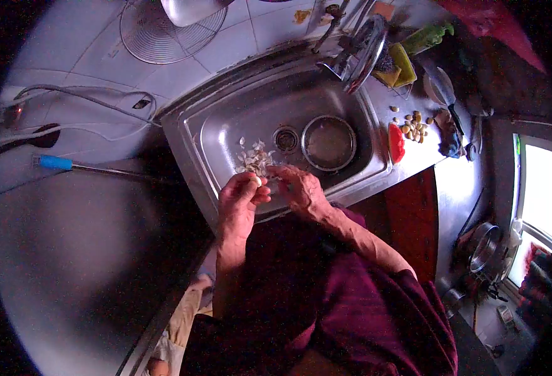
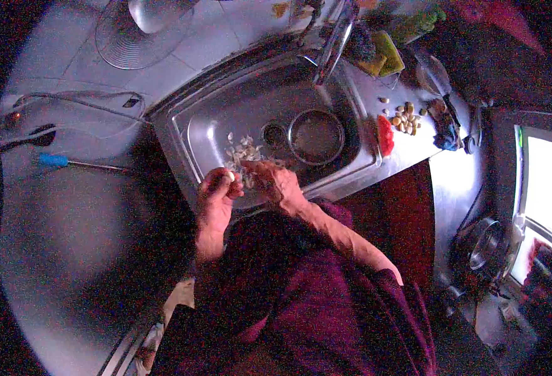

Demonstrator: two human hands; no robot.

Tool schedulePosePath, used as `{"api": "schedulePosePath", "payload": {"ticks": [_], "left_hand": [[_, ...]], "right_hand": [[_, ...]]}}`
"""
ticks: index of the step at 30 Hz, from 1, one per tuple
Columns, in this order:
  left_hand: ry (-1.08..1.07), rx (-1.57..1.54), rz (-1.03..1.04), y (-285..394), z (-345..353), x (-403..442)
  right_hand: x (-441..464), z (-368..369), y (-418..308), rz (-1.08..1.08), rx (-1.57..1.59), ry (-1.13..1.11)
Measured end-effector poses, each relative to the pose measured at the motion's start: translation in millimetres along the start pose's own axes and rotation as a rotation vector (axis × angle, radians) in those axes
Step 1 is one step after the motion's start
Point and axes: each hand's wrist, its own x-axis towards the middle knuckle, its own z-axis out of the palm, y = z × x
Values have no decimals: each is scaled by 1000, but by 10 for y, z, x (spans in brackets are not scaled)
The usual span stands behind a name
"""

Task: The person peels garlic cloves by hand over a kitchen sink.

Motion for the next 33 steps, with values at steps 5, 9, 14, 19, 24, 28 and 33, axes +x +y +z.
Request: {"api": "schedulePosePath", "payload": {"ticks": [5,9,14,19,24,28,33], "left_hand": [[159,707,365,25,159,-53],[65,889,630,90,230,-107],[33,787,449,34,142,-84],[144,768,422,-41,219,-127],[257,873,330,-10,284,-120],[204,938,281,-57,199,-82],[251,816,381,-103,152,-49]], "right_hand": [[-135,-106,-252,-85,900,-11],[-111,-10,-215,-30,944,-32],[-111,-16,-158,-84,849,40],[-128,-41,-137,-50,980,-27],[-132,43,-124,-16,1101,-53],[-104,50,-148,106,1223,-72],[-80,67,-66,111,1356,-102]]}}
